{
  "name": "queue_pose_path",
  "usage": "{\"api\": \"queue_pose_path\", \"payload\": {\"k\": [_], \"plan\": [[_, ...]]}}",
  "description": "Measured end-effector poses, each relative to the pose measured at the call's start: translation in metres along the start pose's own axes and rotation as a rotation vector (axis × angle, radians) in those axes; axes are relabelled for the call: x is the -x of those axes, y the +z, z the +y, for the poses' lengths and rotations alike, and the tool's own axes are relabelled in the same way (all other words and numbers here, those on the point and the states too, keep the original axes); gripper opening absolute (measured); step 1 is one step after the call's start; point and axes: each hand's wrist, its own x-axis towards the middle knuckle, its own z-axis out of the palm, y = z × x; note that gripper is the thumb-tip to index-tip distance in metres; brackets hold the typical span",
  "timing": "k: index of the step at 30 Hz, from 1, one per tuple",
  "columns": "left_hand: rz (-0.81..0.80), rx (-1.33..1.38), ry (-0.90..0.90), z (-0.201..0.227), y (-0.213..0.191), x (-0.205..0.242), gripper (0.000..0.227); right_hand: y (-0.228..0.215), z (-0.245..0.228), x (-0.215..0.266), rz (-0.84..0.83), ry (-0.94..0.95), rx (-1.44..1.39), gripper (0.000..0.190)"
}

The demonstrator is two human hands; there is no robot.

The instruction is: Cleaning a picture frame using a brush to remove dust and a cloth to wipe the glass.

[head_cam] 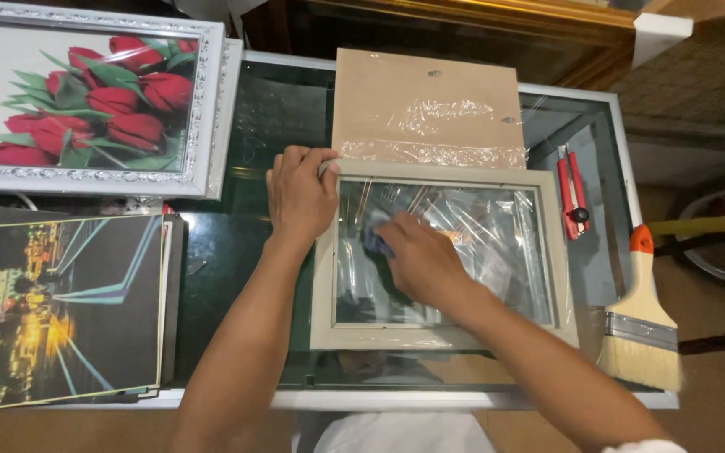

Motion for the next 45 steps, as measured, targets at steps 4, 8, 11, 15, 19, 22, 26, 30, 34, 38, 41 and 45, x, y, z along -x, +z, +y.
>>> {"api": "queue_pose_path", "payload": {"k": [4, 8, 11, 15, 19, 22, 26, 30, 34, 38, 41, 45], "plan": [[0.013, 0.008, 0.020, -0.002, -0.001, 0.000, 0.016, 0.012, 0.017, -0.066, 0.163, -0.190, 0.020, 0.026], [0.000, -0.005, 0.012, 0.001, -0.001, 0.000, 0.016, 0.015, 0.009, -0.053, 0.173, -0.304, 0.061, 0.027], [-0.002, -0.012, -0.008, 0.003, -0.002, -0.002, 0.015, 0.001, -0.011, -0.005, 0.002, -0.411, -0.148, 0.035], [0.047, -0.007, 0.013, 0.008, -0.003, 0.000, 0.016, -0.036, -0.025, 0.048, -0.191, -0.428, -0.344, 0.038], [-0.015, -0.008, -0.026, 0.004, -0.001, -0.003, 0.015, -0.052, 0.015, 0.059, -0.326, -0.057, -0.144, 0.040], [0.030, 0.002, 0.009, -0.001, 0.004, -0.002, 0.014, -0.042, 0.036, 0.043, -0.247, 0.121, -0.001, 0.034], [0.037, 0.013, 0.023, -0.007, 0.006, -0.001, 0.014, 0.012, 0.003, -0.013, -0.148, -0.008, 0.026, 0.035], [0.057, -0.040, 0.074, -0.014, 0.010, -0.003, 0.017, 0.006, -0.021, -0.054, -0.029, -0.043, -0.037, 0.027], [0.024, -0.032, 0.038, -0.005, 0.005, -0.001, 0.017, -0.021, 0.032, -0.037, -0.110, 0.177, -0.023, 0.031], [-0.002, -0.022, 0.007, 0.003, -0.001, -0.003, 0.017, -0.060, 0.112, 0.015, -0.142, 0.458, 0.137, 0.023], [-0.029, -0.017, -0.023, 0.005, -0.003, -0.001, 0.018, -0.063, 0.152, 0.047, -0.079, 0.586, 0.235, 0.022], [0.002, -0.047, -0.035, 0.007, 0.002, 0.000, 0.016, -0.074, 0.135, 0.096, -0.097, 0.161, 0.370, 0.031]]}}
